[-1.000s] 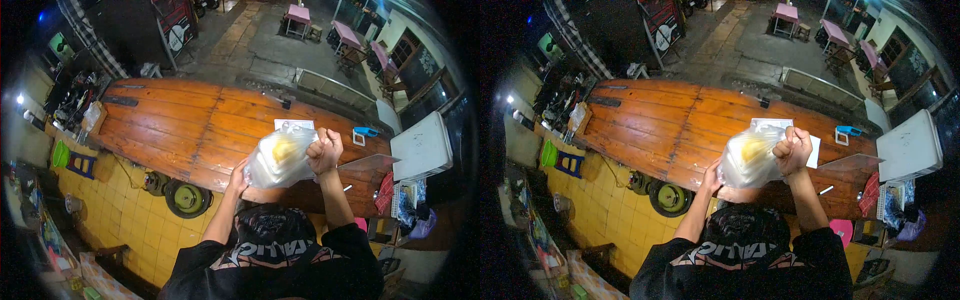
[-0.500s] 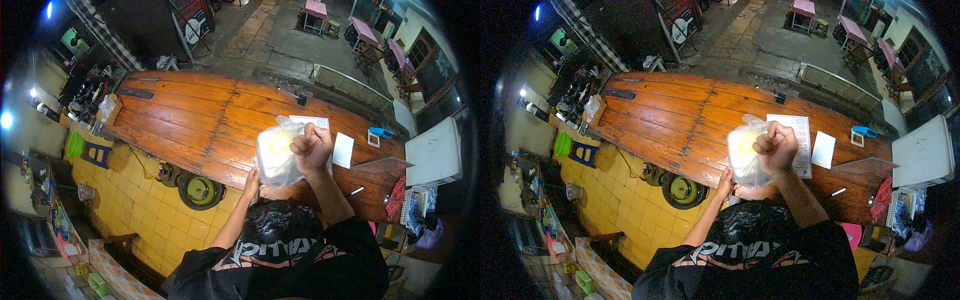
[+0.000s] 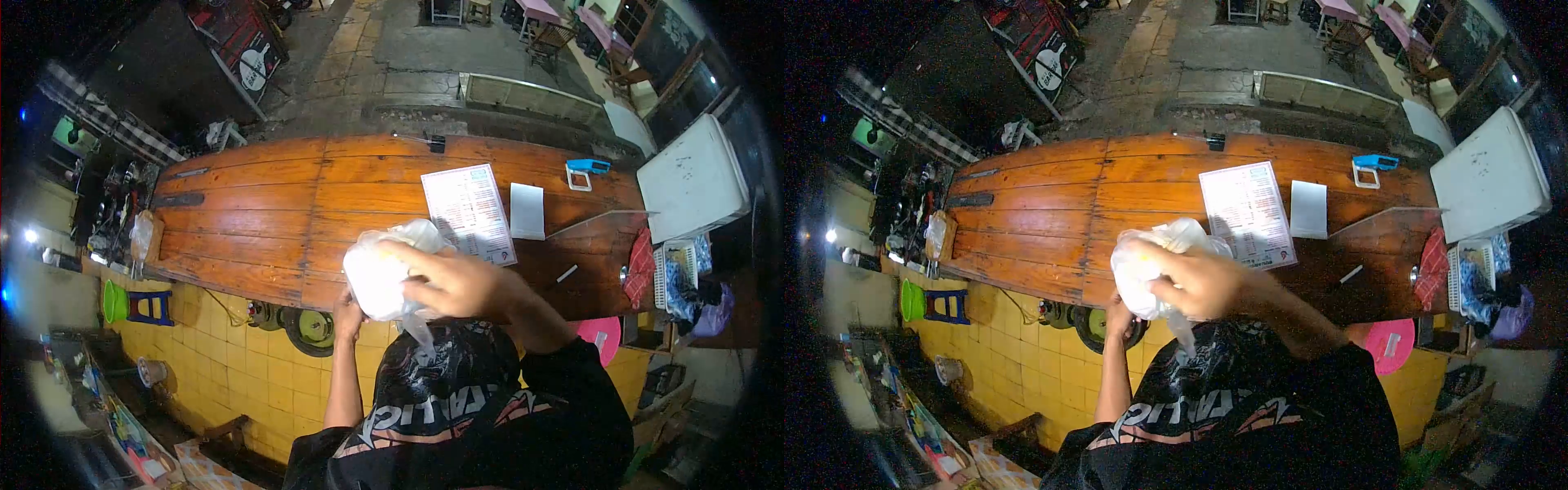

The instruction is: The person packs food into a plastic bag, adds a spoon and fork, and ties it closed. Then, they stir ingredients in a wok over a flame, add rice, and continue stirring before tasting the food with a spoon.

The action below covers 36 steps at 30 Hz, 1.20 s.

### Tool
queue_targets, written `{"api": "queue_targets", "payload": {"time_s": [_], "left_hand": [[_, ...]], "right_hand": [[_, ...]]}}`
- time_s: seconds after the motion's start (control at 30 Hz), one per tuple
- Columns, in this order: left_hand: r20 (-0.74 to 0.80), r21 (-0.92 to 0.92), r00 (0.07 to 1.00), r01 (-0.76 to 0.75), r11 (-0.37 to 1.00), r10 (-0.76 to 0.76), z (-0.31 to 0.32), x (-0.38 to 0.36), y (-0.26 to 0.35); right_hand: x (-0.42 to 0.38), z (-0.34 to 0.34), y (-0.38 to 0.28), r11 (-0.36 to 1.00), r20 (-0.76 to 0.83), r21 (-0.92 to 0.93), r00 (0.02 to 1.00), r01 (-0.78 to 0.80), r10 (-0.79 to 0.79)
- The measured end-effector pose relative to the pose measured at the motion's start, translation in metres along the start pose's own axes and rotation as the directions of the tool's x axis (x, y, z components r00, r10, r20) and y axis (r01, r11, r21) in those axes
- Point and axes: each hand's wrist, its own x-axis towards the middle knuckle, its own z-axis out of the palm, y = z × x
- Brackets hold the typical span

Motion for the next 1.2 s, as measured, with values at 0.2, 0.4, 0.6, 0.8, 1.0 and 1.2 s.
{"api": "queue_targets", "payload": {"time_s": [0.2, 0.4, 0.6, 0.8, 1.0, 1.2], "left_hand": [[-0.09, 0.072, 0.959, -0.261, 0.963, 0.267, -0.012, 0.012, -0.031], [-0.14, 0.073, 0.925, -0.346, 0.935, 0.353, 0.001, 0.009, -0.033], [0.063, 0.191, 0.971, -0.239, 0.952, 0.231, -0.013, -0.013, 0.009], [-0.023, 0.212, 0.94, -0.329, 0.92, 0.341, -0.018, 0.005, 0.015], [-0.173, -0.072, 0.954, -0.262, 0.962, 0.246, -0.009, -0.036, 0.043], [-0.152, -0.203, 0.947, -0.31, 0.929, 0.283, -0.004, -0.066, 0.051]], "right_hand": [[-0.024, -0.03, 0.147, 0.908, -0.59, -0.175, 0.779, -0.38, 0.212], [-0.049, 0.03, 0.23, 0.655, -0.278, -0.34, 0.738, -0.675, 0.615], [-0.05, 0.001, 0.193, 0.733, -0.005, -0.223, 0.753, -0.643, 0.659], [-0.019, -0.016, 0.14, 0.834, -0.461, -0.192, 0.798, -0.518, 0.389], [-0.04, 0.002, 0.134, 0.935, -0.4, 0.09, 0.848, -0.342, 0.349], [-0.047, 0.019, 0.124, 0.764, -0.432, 0.593, 0.7, -0.254, 0.568]]}}
